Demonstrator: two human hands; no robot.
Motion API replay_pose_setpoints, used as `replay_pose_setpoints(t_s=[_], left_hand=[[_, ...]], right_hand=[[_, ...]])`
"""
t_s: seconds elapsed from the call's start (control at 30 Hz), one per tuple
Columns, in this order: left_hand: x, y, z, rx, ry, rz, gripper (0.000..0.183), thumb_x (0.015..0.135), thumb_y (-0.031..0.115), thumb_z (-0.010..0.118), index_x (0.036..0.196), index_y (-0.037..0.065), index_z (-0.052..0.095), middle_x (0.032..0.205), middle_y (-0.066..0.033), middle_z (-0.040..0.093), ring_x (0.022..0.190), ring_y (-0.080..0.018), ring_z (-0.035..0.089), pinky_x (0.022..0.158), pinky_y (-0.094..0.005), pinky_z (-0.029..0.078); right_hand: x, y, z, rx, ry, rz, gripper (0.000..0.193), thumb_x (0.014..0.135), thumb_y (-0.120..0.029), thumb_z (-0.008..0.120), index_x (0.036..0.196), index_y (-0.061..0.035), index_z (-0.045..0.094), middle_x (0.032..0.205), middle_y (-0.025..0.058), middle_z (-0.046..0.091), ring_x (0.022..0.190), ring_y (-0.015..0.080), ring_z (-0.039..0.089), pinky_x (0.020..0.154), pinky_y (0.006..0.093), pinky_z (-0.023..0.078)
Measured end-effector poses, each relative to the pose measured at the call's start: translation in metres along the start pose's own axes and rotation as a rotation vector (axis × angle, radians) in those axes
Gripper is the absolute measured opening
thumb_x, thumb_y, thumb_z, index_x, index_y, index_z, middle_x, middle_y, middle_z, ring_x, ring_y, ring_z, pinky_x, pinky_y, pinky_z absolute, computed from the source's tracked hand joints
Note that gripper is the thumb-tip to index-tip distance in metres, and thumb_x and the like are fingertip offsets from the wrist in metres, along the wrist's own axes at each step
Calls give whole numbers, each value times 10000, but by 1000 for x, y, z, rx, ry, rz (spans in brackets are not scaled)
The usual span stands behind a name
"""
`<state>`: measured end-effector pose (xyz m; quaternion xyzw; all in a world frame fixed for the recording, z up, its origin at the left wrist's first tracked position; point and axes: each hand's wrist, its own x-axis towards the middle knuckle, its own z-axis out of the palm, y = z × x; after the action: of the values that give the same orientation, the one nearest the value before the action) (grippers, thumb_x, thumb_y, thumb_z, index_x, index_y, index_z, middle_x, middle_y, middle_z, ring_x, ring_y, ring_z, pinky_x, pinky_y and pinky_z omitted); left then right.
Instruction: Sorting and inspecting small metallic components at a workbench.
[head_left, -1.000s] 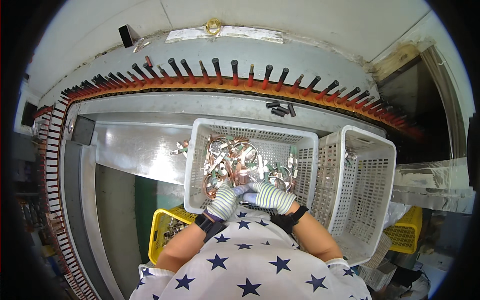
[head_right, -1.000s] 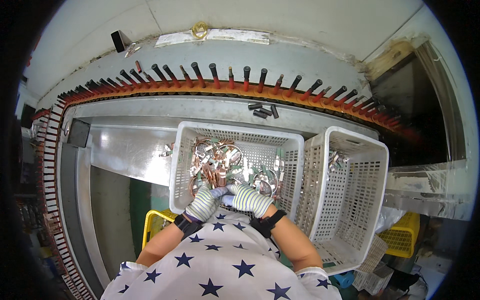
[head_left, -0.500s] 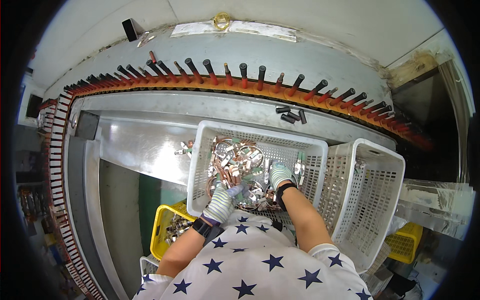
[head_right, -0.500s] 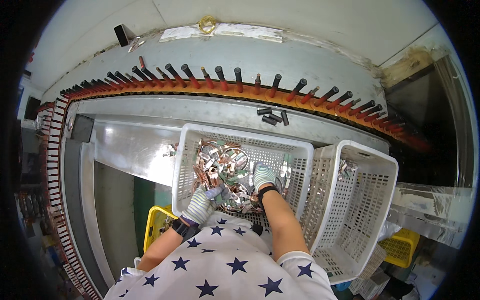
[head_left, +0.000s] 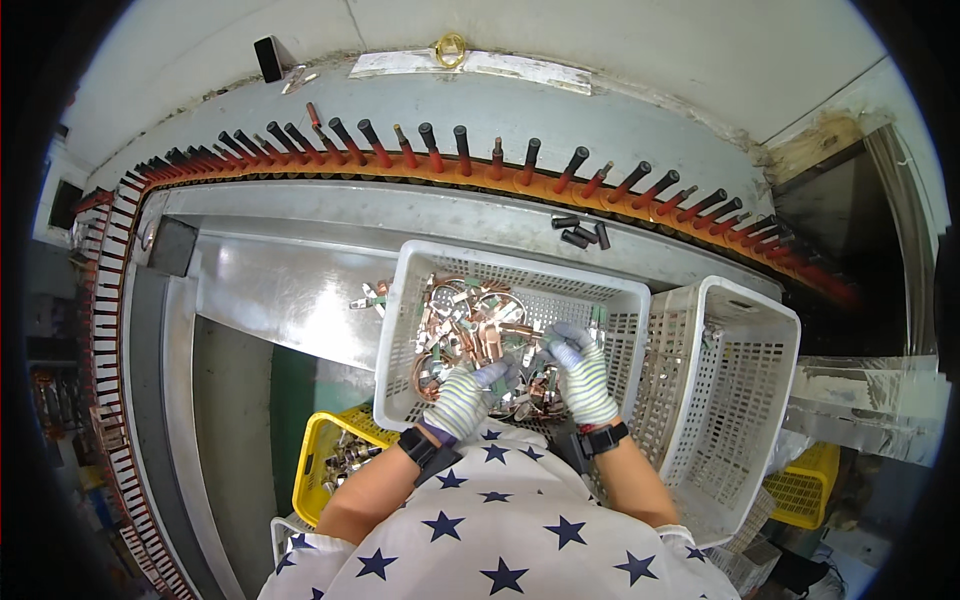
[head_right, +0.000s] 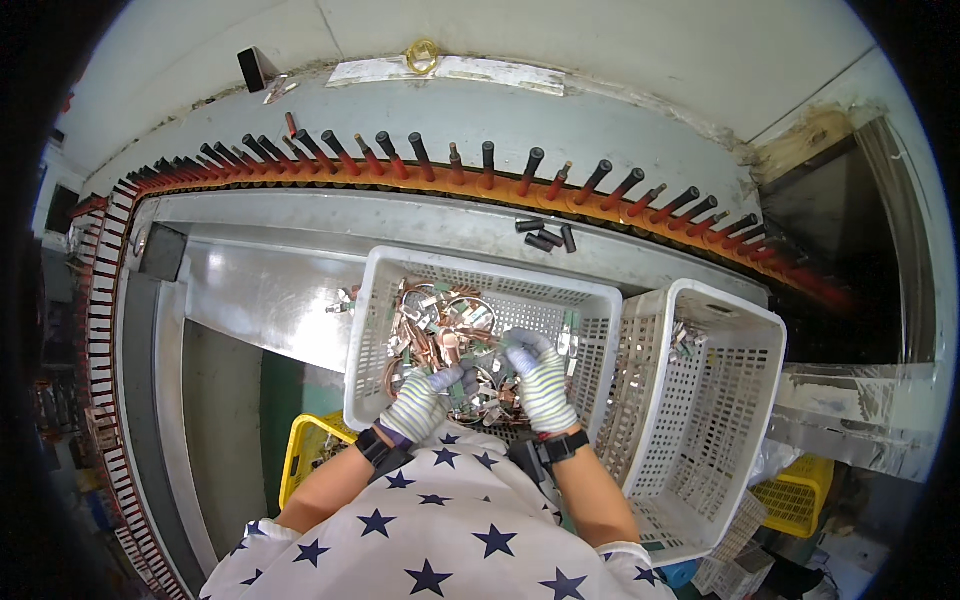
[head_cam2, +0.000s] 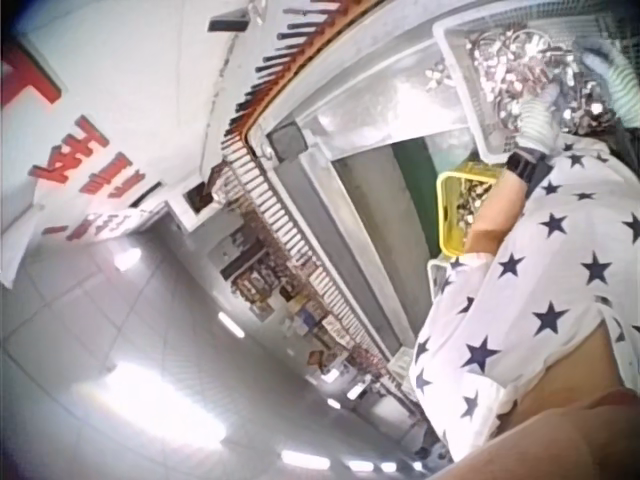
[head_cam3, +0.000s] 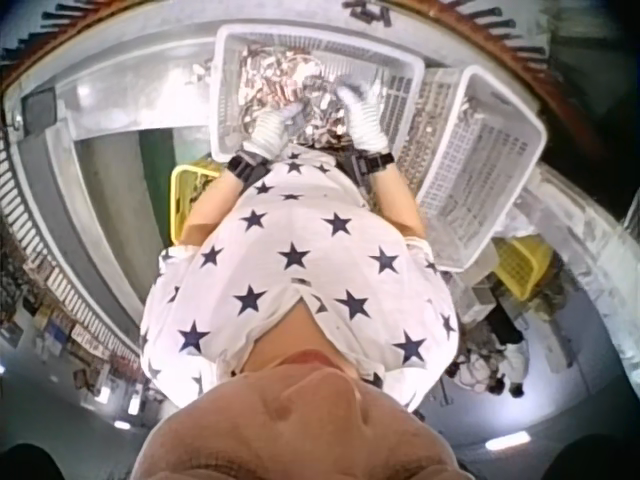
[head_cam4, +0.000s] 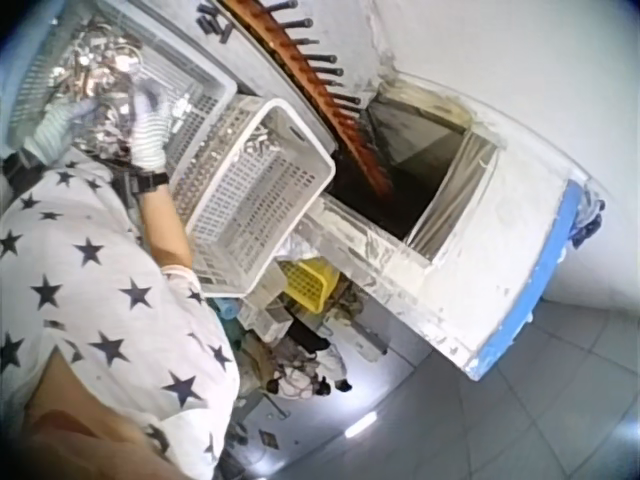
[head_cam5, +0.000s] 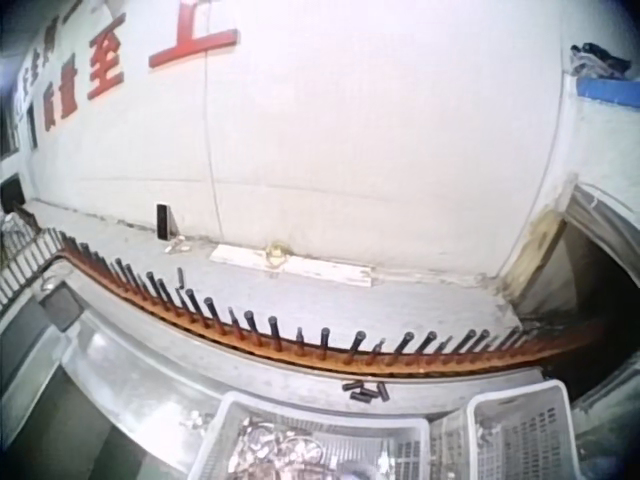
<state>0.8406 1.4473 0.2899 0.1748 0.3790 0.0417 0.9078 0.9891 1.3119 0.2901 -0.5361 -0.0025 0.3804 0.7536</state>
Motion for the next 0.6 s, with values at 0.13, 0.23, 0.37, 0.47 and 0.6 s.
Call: replay_pose_setpoints(t_s=[0.13, 0.23, 0.37, 0.47, 0.6], left_hand=[[-16, -2, 9, -133, -96, 56, 253, 921, 40, 641, 1157, -39, 596, 1138, -141, 643, 1041, -271, 641, 974, -447, 523], [-27, -1, 9, -150, -111, 77, 295, 937, 13, 608, 1226, -20, 560, 1139, -126, 638, 1081, -254, 616, 1016, -396, 498], [-40, -4, 2, -128, -156, 109, 276, 941, 26, 609, 1213, -8, 578, 1145, -110, 643, 1043, -223, 622, 970, -368, 505], [-49, -2, 6, -96, -147, 109, 275, 940, 45, 618, 1210, 1, 583, 1150, -111, 643, 1028, -211, 622, 938, -352, 503], [-44, -5, 0, -94, -137, 114, 339, 914, 7, 624, 1241, 74, 563, 1157, -65, 649, 1043, -230, 625, 897, -399, 519]], right_hand=[[-35, 6, 18, -193, -59, -78, 163, 878, -14, 660, 1041, -20, 654, 1157, 103, 647, 999, 172, 637, 884, 329, 531], [-47, -15, 34, -552, -186, -336, 145, 853, -5, 667, 996, -25, 669, 1137, 120, 650, 989, 205, 643, 887, 336, 520], [-63, -6, 34, -856, -263, -567, 159, 841, -56, 693, 999, -42, 710, 1145, 135, 647, 1028, 271, 659, 889, 352, 543], [-70, -2, 35, -916, -313, -578, 166, 840, -63, 694, 1005, -47, 709, 1150, 126, 646, 1030, 279, 656, 896, 369, 538], [-75, -4, 41, -874, -350, -483, 185, 848, -54, 679, 1030, -48, 707, 1153, 132, 642, 1084, 282, 632, 928, 378, 516]])
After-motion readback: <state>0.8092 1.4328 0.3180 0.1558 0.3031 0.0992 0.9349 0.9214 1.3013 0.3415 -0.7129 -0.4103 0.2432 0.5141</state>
